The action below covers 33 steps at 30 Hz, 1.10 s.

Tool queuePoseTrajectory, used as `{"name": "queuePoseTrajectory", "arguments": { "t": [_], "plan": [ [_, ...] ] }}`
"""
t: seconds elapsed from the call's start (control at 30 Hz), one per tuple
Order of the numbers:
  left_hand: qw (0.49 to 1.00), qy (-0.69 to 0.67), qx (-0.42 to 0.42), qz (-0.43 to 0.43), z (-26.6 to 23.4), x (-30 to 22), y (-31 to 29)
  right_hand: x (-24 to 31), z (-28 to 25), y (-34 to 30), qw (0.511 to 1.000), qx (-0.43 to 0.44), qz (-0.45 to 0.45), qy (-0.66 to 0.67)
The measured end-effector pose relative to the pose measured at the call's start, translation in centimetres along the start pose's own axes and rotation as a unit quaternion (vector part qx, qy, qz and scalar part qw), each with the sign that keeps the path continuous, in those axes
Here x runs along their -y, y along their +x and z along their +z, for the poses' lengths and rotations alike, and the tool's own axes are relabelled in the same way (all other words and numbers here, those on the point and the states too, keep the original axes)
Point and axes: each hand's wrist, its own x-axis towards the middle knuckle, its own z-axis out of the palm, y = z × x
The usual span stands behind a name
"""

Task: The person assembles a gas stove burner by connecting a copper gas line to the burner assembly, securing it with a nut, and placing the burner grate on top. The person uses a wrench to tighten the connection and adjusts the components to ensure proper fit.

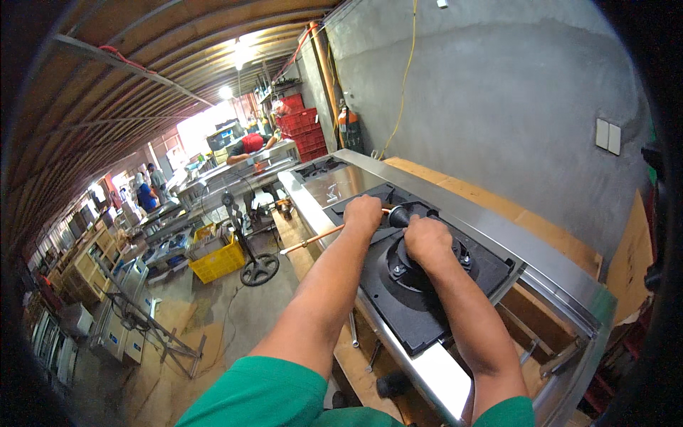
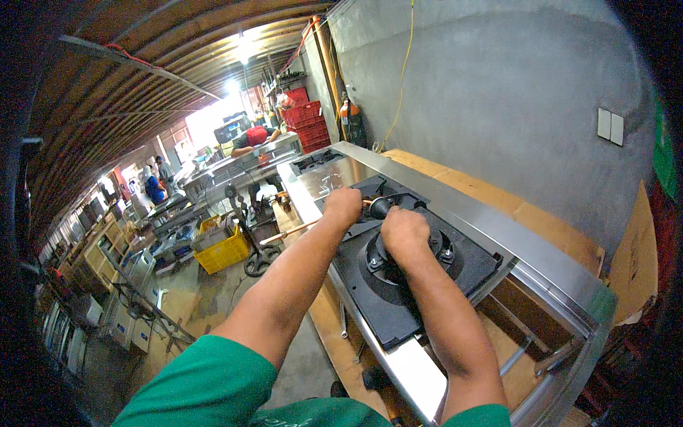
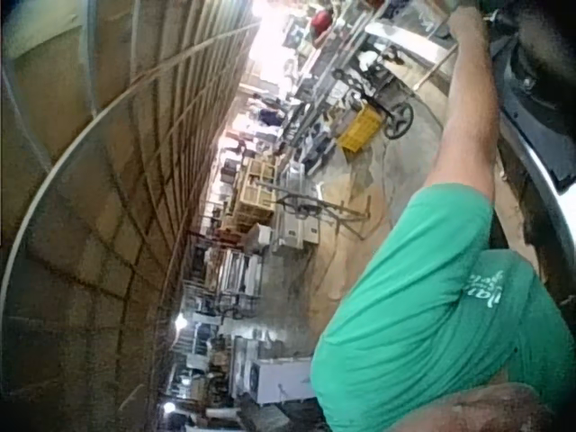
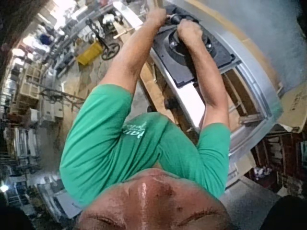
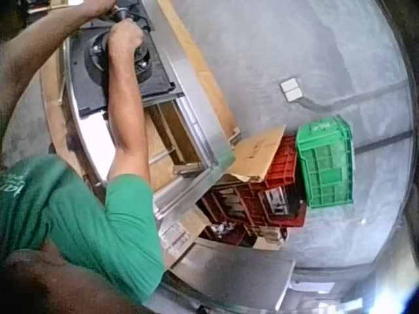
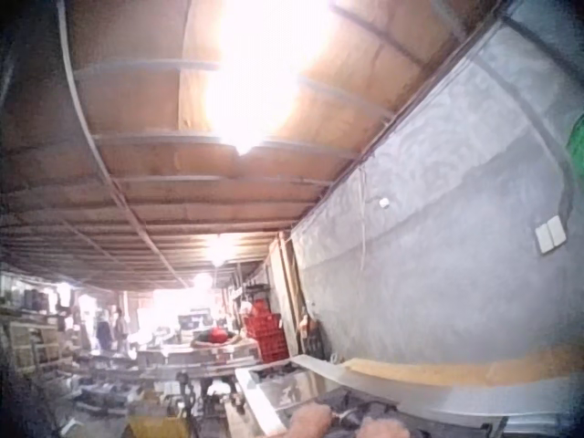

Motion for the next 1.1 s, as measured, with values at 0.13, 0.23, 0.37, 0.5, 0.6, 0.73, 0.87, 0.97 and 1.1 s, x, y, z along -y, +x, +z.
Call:
{"name": "queuePoseTrajectory", "arguments": {
  "t": [0.13,0.23,0.37,0.5,0.6,0.73,0.87,0.97,1.1],
  "plan": [
    [0.999,-0.005,0.026,-0.019,-0.3,-0.8,-0.1,0.0,-0.4,0.0,1.0,-0.006,0.005,0.008],
    [1.0,0.006,0.008,-0.021,-0.5,-1.7,0.1,-0.4,-0.1,0.0,1.0,0.002,-0.002,0.02],
    [0.998,0.015,0.045,-0.04,-0.3,-1.0,1.1,0.2,-0.7,0.0,0.999,0.034,0.008,0.041],
    [0.996,0.016,0.058,-0.071,-0.7,-2.0,0.9,0.1,-0.5,0.2,0.998,0.034,0.012,0.048],
    [0.996,0.024,0.017,-0.087,0.7,-1.6,1.6,0.4,-0.9,0.2,0.996,0.048,0.017,0.067],
    [0.992,0.039,0.026,-0.114,0.7,-2.0,2.1,0.5,-0.8,0.9,0.994,0.061,0.026,0.085],
    [0.988,0.079,0.077,-0.106,-2.1,-3.6,1.1,-0.2,-0.6,1.9,0.984,0.084,0.059,0.143],
    [0.977,0.126,0.115,-0.129,-3.1,-3.7,0.8,-1.2,-2.0,1.2,0.984,0.105,-0.053,0.138],
    [0.966,0.158,0.173,-0.113,-2.2,-1.3,3.0,-3.2,-3.2,2.4,0.965,0.198,-0.109,0.132]
  ]
}}
